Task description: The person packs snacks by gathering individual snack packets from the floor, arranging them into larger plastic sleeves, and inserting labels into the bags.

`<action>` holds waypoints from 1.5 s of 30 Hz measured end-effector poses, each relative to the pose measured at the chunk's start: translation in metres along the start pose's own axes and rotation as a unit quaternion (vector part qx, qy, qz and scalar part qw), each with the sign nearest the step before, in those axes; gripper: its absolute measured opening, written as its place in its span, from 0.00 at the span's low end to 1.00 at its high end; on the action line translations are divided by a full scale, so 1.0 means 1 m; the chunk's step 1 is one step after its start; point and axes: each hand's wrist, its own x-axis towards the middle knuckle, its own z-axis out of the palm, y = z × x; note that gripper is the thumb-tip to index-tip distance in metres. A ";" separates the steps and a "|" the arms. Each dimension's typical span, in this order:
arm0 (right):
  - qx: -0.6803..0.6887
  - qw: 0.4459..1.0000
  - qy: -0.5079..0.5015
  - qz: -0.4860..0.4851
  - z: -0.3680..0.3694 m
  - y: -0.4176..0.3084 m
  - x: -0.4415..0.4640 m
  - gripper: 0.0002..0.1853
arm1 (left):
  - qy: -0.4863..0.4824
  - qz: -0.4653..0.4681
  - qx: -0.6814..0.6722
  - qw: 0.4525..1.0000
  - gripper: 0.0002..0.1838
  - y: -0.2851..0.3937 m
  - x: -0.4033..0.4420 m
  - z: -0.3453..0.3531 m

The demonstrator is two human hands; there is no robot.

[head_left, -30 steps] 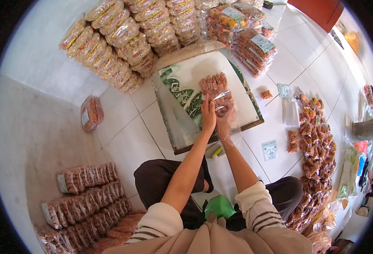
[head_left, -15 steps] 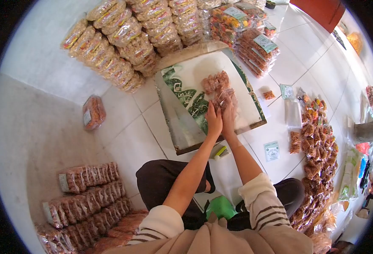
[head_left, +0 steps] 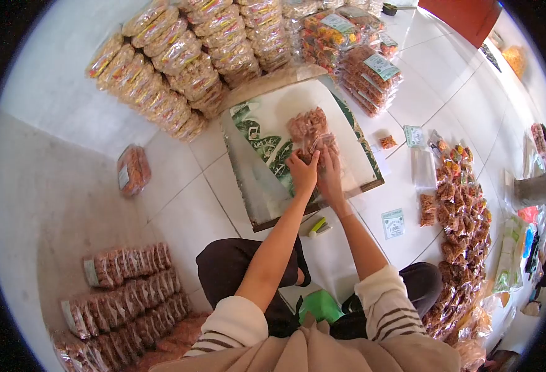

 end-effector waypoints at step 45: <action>-0.011 0.982 -0.031 0.188 0.002 0.012 -0.009 0.19 | 0.117 0.087 -0.068 0.987 0.13 -0.014 -0.018 0.009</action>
